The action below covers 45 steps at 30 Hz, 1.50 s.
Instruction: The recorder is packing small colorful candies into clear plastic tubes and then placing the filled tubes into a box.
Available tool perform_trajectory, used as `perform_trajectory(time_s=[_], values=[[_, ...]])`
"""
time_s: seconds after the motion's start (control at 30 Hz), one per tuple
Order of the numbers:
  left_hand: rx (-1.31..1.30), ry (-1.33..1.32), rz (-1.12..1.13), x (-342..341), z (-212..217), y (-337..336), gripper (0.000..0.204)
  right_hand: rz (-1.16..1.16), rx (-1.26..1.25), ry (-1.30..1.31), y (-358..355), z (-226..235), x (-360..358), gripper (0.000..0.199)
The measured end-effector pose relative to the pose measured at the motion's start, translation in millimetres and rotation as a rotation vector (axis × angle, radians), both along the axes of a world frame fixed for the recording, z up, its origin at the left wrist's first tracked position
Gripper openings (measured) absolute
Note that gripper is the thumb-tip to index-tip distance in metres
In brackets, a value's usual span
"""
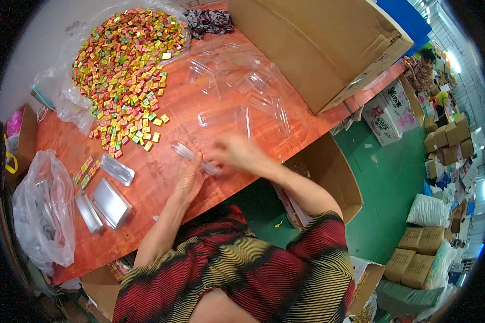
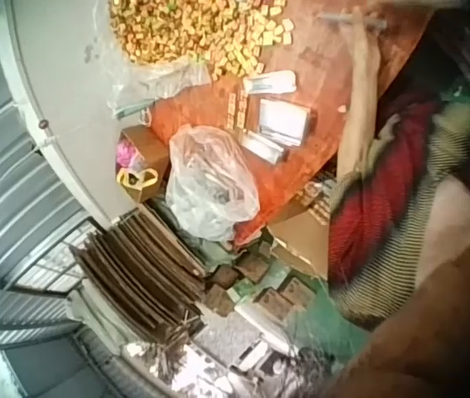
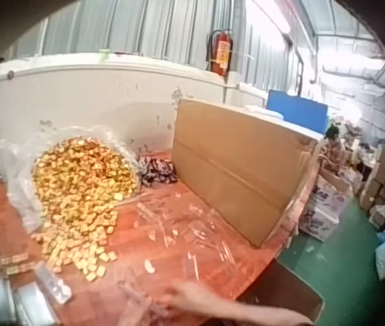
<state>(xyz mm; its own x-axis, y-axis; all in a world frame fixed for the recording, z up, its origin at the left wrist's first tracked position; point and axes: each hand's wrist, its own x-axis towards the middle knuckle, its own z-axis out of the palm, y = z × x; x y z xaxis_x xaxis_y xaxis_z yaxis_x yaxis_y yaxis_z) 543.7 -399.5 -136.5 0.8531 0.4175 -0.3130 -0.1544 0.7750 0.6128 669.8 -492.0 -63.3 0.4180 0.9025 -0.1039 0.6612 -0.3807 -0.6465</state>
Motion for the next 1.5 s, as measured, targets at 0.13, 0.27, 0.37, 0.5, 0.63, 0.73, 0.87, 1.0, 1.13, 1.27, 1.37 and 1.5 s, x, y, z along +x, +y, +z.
perform_trajectory(time_s=[0.13, 0.27, 0.37, 0.5, 0.63, 0.73, 0.87, 1.0, 1.13, 1.27, 1.37, 1.5], values=[[0.044, -0.069, -0.055, -8.1, 4.2, 4.5, 0.034, 0.207, -0.046, 0.5, 11.0, -12.9, -13.9, 0.027], [-0.132, -0.11, -0.097, -16.6, 6.7, 13.0, 0.038, 0.255, -0.08, 0.853, 16.3, -22.3, -8.0, 0.03], [-0.053, -0.137, -0.16, -17.6, 12.6, 15.0, 0.038, 0.262, -0.238, 0.886, 18.3, -25.3, 1.1, 0.027], [0.008, -0.012, -0.081, -16.6, -0.9, 14.0, 0.037, 0.208, 0.266, -0.233, 21.7, -30.2, 0.9, 0.013], [-0.086, 0.041, -0.069, -19.0, -3.8, 18.3, 0.032, -0.278, 0.261, -0.887, 61.3, 15.8, 68.3, 0.009], [-0.104, -0.034, -0.032, -8.6, 1.0, 21.3, 0.037, -0.372, 0.436, -0.902, 68.9, 37.6, 67.7, 0.014], [-0.053, -0.073, 0.119, -12.9, 3.8, 24.5, 0.053, 0.181, 0.293, -0.238, 54.5, -1.4, -2.8, 0.017], [0.01, -0.082, 0.083, -12.8, 7.4, 24.8, 0.062, 0.29, -0.019, 0.569, 47.8, -20.4, -10.6, 0.022], [-0.052, -0.124, 0.019, -14.4, 7.5, 25.6, 0.058, 0.384, 0.024, 0.609, 48.6, -20.2, -7.3, 0.022], [-0.071, -0.105, -0.019, -15.6, 5.5, 27.4, 0.048, 0.348, -0.18, 0.824, 46.5, -13.7, 5.1, 0.023], [-0.055, -0.029, -0.01, -13.8, 8.1, 23.4, 0.043, 0.394, -0.173, 0.77, 48.5, -21.2, 7.4, 0.024], [-0.068, -0.027, -0.013, -12.3, 7.4, 27.5, 0.039, 0.363, -0.221, 0.762, 52.0, -12.4, 4.6, 0.022]])
